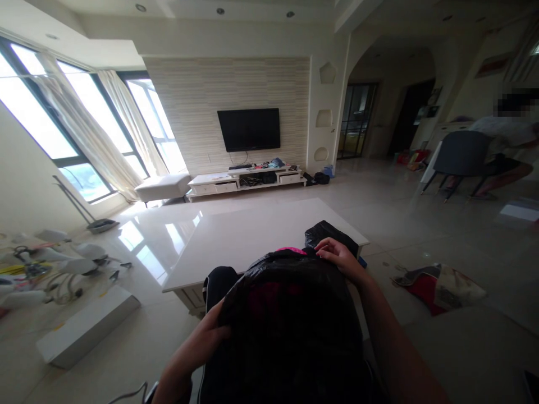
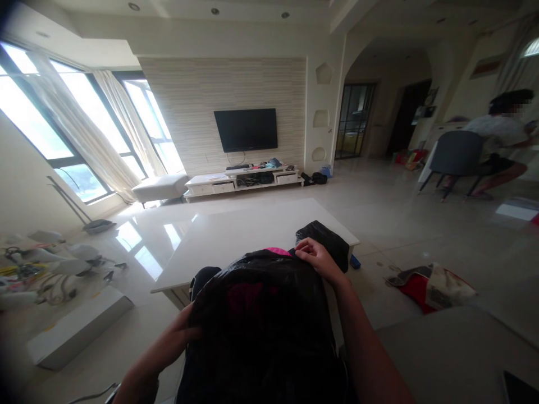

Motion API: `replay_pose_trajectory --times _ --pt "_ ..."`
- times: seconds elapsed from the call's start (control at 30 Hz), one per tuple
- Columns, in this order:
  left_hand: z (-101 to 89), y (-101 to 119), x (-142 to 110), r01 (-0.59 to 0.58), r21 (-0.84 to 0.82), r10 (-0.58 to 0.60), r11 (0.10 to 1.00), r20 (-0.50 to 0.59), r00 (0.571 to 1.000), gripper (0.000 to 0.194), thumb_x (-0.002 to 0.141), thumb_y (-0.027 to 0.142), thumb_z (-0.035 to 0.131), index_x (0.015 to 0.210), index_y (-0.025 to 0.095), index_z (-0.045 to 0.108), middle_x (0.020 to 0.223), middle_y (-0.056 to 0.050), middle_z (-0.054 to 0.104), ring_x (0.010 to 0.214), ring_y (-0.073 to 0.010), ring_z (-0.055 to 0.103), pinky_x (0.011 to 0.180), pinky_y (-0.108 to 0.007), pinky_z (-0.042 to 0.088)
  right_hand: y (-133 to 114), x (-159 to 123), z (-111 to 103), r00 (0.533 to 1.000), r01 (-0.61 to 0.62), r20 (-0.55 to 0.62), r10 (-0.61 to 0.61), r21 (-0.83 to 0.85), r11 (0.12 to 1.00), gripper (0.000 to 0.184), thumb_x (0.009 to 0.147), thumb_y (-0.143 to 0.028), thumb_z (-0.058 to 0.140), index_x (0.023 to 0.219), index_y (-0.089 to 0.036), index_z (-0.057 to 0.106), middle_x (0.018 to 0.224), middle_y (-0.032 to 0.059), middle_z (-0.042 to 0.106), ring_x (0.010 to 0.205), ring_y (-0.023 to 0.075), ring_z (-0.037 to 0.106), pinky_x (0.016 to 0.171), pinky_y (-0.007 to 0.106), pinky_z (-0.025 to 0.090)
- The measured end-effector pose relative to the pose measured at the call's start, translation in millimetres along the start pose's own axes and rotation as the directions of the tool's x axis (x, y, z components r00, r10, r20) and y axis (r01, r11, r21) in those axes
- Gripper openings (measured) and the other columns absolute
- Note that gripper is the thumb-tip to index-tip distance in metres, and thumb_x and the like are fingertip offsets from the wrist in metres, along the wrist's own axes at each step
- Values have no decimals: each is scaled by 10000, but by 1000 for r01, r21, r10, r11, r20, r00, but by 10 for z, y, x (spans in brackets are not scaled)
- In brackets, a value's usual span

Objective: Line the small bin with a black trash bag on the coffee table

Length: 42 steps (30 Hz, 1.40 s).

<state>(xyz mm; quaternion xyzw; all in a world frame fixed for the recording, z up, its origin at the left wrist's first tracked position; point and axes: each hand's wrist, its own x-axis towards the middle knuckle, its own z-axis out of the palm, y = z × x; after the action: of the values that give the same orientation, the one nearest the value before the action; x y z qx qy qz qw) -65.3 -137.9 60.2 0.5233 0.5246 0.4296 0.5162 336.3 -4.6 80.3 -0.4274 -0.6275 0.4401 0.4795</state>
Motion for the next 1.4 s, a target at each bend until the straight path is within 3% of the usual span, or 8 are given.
replay_pose_trajectory --times 0.23,0.57,0.7,0.83,0.93,1.1,1.23,1.4 --pt "82 176 -74 -35 75 30 997 67 997 791 622 103 674 1395 267 701 1359 -100 707 1375 -395 538 1215 -570 364 -696 106 177 919 232 372 -130 -243 942 326 789 -349 845 1085 -249 751 1082 51 762 959 231 694 846 355 553" --pt "109 234 -103 -99 156 85 983 94 992 842 617 85 660 1433 294 681 1496 -73 639 1487 -408 441 1303 -602 186 -672 373 275 886 252 453 -98 -294 922 175 807 -257 742 977 -221 759 926 40 769 837 199 681 736 302 518" --pt "113 237 -136 -122 189 96 974 143 985 863 661 80 641 1490 320 627 1568 -51 577 1514 -388 416 1317 -588 150 -556 496 295 908 182 407 -97 -174 968 150 804 -266 717 942 -218 684 848 0 695 793 166 613 723 276 468" --pt "141 246 -168 -153 200 121 968 167 978 880 668 66 620 1508 328 606 1635 -21 499 1572 -364 324 1331 -557 98 -357 660 317 878 -104 461 126 -73 992 240 757 -350 750 927 -233 627 795 -24 670 679 147 549 644 265 416" --pt "167 267 -162 -157 184 124 970 178 976 897 661 68 608 1522 321 590 1652 -15 474 1588 -357 286 1330 -555 94 -262 726 349 908 -126 354 225 -282 951 233 694 -317 815 820 -226 642 698 -15 643 641 160 527 622 281 397" --pt "187 294 -121 -27 88 22 996 61 998 855 602 92 627 1439 260 671 1447 -80 668 1378 -399 534 1234 -567 341 -394 555 282 985 120 160 -71 -324 938 250 936 -465 635 851 -233 669 833 27 689 794 197 599 767 321 459" --pt "208 275 -85 81 -53 -85 995 -91 992 754 594 124 653 1342 199 712 1136 -84 772 1067 -347 671 941 -447 557 -553 108 94 993 108 60 -97 -229 967 405 1004 -595 489 938 -243 677 984 51 701 976 237 639 876 351 491" --pt "312 218 -55 110 -171 -150 979 -237 960 777 668 185 692 1442 210 623 1016 -50 762 823 -249 680 691 -327 552 -384 -536 146 989 -20 -148 -28 -311 950 411 827 -591 740 1031 -247 643 1082 76 708 1080 301 648 861 376 515"
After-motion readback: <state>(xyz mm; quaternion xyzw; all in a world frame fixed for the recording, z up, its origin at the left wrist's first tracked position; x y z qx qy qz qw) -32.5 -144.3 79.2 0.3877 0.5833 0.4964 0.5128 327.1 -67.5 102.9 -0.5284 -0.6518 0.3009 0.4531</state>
